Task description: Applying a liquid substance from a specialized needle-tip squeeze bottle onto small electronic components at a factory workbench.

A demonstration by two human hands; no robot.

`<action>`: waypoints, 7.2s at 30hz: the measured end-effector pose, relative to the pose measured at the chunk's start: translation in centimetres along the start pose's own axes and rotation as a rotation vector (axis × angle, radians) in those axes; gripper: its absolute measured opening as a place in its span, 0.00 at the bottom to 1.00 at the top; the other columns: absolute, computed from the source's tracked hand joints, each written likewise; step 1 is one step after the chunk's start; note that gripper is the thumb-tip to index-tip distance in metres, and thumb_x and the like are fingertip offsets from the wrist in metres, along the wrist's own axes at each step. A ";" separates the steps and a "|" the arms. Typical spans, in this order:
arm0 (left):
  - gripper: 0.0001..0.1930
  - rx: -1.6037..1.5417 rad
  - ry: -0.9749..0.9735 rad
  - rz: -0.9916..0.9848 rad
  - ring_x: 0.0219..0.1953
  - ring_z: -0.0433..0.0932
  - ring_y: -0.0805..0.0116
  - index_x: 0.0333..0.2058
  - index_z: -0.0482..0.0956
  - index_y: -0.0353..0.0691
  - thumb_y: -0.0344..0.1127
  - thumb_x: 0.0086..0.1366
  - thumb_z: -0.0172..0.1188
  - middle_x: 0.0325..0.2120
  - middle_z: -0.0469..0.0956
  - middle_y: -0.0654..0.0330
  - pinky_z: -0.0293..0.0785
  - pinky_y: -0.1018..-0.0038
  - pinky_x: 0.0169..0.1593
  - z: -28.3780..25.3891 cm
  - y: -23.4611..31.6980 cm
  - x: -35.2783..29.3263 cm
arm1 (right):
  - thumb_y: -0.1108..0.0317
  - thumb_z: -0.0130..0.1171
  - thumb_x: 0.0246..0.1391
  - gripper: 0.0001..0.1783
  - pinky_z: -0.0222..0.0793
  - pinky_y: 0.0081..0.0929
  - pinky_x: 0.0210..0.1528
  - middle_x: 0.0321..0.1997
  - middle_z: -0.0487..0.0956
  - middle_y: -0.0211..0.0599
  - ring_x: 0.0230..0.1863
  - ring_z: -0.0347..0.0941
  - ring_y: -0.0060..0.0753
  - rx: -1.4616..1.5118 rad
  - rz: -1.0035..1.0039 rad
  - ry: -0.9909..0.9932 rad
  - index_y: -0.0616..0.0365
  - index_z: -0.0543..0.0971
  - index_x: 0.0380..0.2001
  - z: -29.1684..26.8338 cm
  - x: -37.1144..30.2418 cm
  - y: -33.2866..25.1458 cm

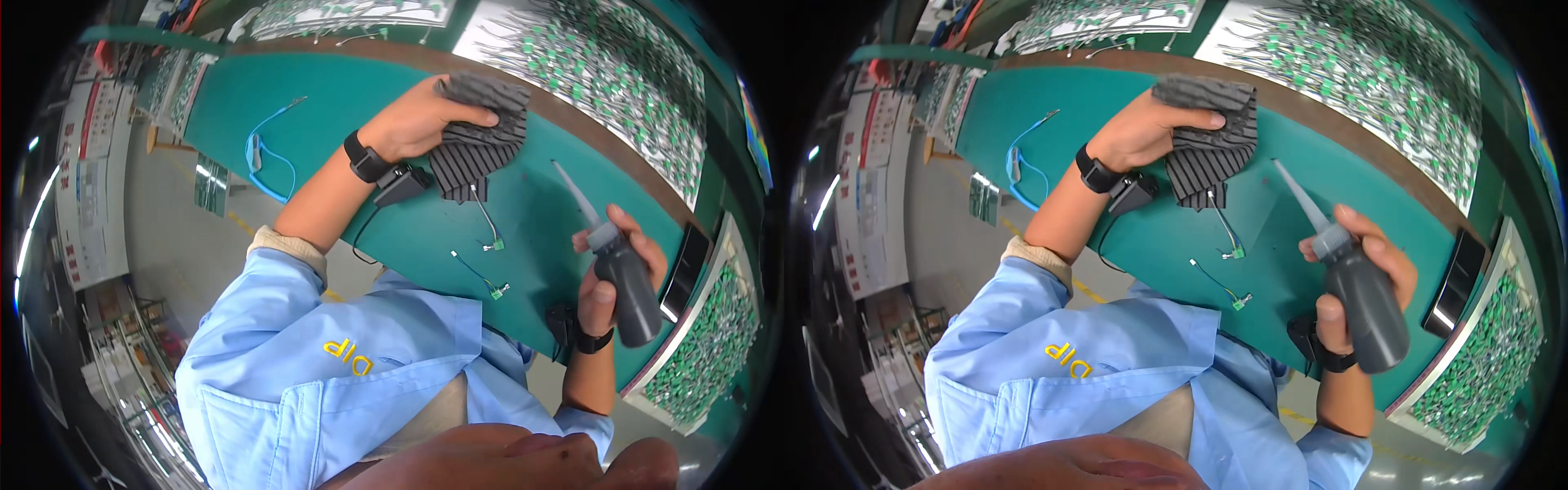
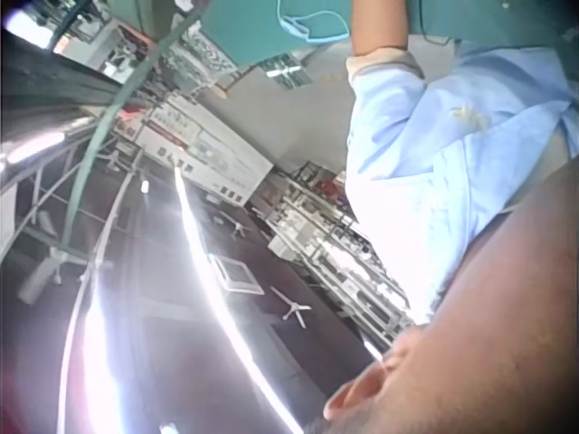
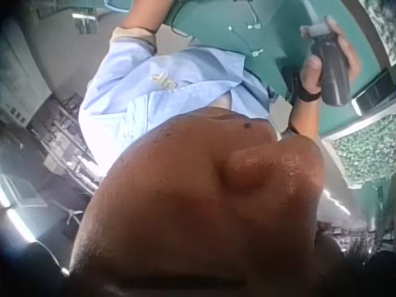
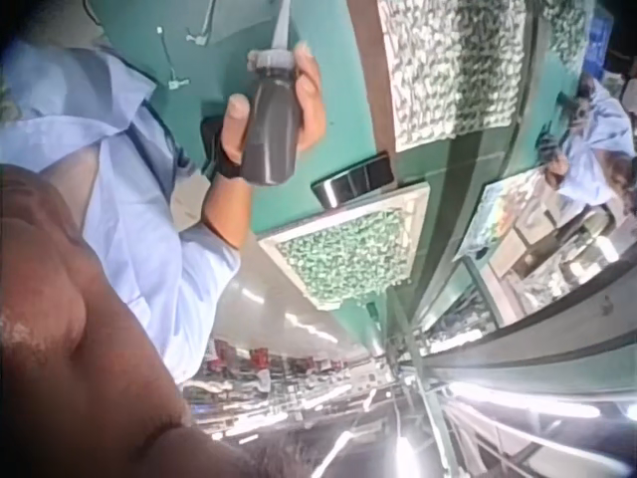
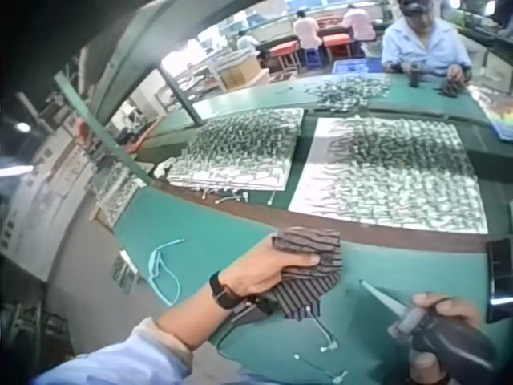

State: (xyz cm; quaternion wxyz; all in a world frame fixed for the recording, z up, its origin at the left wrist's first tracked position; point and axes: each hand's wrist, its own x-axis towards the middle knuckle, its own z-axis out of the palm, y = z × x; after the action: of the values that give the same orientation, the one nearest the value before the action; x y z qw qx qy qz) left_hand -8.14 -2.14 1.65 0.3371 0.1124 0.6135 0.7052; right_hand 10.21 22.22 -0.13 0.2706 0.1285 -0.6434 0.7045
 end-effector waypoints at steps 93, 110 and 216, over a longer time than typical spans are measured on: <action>0.03 0.129 0.368 -0.213 0.37 0.79 0.74 0.39 0.73 0.45 0.35 0.71 0.54 0.31 0.75 0.70 0.76 0.73 0.42 -21.7 -2.5 -7.5 | 0.80 0.54 0.53 0.26 0.73 0.35 0.54 0.65 0.70 0.40 0.51 0.77 0.43 -1.101 0.039 -0.471 0.51 0.74 0.56 -14.5 -0.5 -9.9; 0.48 1.406 -0.330 0.183 0.73 0.47 0.48 0.66 0.61 0.39 0.44 0.47 0.74 0.70 0.52 0.48 0.41 0.51 0.73 5.9 -1.8 -13.1 | 0.51 0.67 0.53 0.37 0.54 0.38 0.70 0.67 0.68 0.48 0.70 0.61 0.46 -1.087 0.734 -0.246 0.50 0.70 0.63 -38.9 2.2 -9.8; 0.56 1.236 -0.252 0.310 0.72 0.49 0.46 0.70 0.51 0.44 0.29 0.42 0.73 0.70 0.50 0.49 0.44 0.50 0.72 3.9 -5.0 -13.6 | 0.66 0.62 0.59 0.17 0.74 0.34 0.46 0.47 0.81 0.37 0.46 0.76 0.30 -0.800 0.431 0.483 0.68 0.79 0.46 -33.6 3.6 -27.3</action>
State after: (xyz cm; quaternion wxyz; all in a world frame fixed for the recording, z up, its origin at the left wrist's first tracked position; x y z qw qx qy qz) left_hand 5.93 -7.29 1.33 0.1741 0.4545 0.8387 0.2441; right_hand 27.81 56.46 19.96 0.2883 -0.2870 -0.7937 0.4523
